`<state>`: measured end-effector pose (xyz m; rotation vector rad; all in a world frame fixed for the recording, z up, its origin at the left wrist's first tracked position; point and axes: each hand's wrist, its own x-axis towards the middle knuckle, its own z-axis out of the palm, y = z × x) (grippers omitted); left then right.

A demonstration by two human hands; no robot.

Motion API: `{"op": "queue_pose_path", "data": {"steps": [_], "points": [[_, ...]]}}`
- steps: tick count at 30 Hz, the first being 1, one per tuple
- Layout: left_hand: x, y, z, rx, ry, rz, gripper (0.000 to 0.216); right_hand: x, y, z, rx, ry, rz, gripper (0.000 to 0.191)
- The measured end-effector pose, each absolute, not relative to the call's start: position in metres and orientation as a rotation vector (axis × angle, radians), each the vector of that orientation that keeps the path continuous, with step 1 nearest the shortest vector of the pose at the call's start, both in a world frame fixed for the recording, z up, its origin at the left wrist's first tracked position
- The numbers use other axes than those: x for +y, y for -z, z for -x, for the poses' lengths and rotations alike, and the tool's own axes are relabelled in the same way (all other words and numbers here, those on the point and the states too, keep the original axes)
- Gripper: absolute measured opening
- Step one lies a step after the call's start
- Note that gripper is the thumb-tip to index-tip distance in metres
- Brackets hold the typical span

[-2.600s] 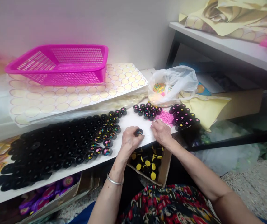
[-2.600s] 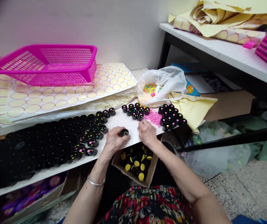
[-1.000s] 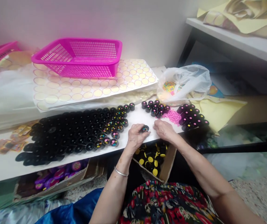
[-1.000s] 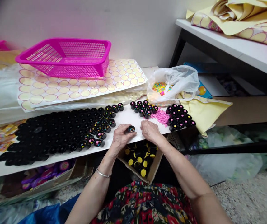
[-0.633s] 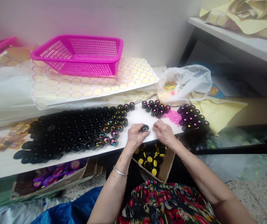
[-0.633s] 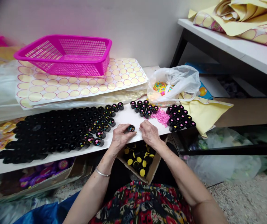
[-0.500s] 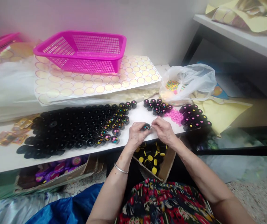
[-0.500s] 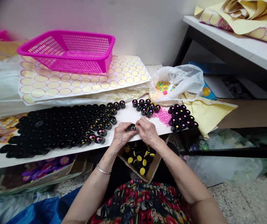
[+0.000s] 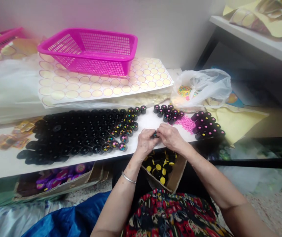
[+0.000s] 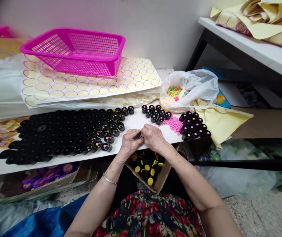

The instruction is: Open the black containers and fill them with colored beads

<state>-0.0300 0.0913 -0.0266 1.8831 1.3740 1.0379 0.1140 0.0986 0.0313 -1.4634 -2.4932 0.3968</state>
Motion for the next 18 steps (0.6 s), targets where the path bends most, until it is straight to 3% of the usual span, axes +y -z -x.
{"op": "queue_pose_path", "data": {"steps": [18], "points": [[0.0907,0.0271,0.0298,1.342,-1.082,-1.937,0.008,0.1041,-0.0326,-0.1094,-2.720,-0.131,1.265,0.021]]}}
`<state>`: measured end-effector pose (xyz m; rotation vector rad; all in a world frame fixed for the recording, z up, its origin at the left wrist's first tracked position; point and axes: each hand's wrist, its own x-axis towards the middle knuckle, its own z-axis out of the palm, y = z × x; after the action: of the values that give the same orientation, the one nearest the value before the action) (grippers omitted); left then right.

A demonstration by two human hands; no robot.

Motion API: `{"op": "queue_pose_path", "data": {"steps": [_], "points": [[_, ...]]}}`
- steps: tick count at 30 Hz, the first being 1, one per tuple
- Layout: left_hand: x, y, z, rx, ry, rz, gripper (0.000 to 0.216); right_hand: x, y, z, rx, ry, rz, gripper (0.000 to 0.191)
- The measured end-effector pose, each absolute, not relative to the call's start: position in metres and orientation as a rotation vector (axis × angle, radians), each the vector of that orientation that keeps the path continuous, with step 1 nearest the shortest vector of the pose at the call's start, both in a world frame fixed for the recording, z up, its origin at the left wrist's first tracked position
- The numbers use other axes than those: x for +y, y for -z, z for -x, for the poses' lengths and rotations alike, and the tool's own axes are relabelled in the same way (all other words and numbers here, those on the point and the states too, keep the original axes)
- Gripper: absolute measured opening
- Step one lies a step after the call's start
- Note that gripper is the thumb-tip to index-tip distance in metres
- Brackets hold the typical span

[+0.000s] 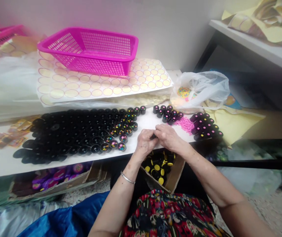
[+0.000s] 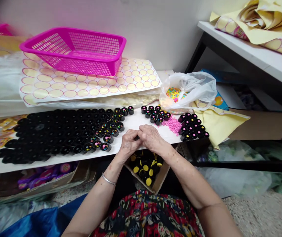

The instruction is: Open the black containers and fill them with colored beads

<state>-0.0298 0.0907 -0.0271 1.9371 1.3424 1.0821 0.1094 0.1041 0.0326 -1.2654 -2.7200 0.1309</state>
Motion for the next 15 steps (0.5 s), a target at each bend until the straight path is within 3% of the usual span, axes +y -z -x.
{"op": "queue_pose_path", "data": {"steps": [10,15], "points": [[0.092,0.027,0.030,1.338,-1.073,-1.945,0.006,0.103,-0.030,-0.127,-2.099,-0.863,1.070,0.010],[0.093,0.029,0.033,1.357,-1.078,-1.918,0.015,0.122,-0.043,-0.156,-1.752,-0.802,1.210,0.008]]}}
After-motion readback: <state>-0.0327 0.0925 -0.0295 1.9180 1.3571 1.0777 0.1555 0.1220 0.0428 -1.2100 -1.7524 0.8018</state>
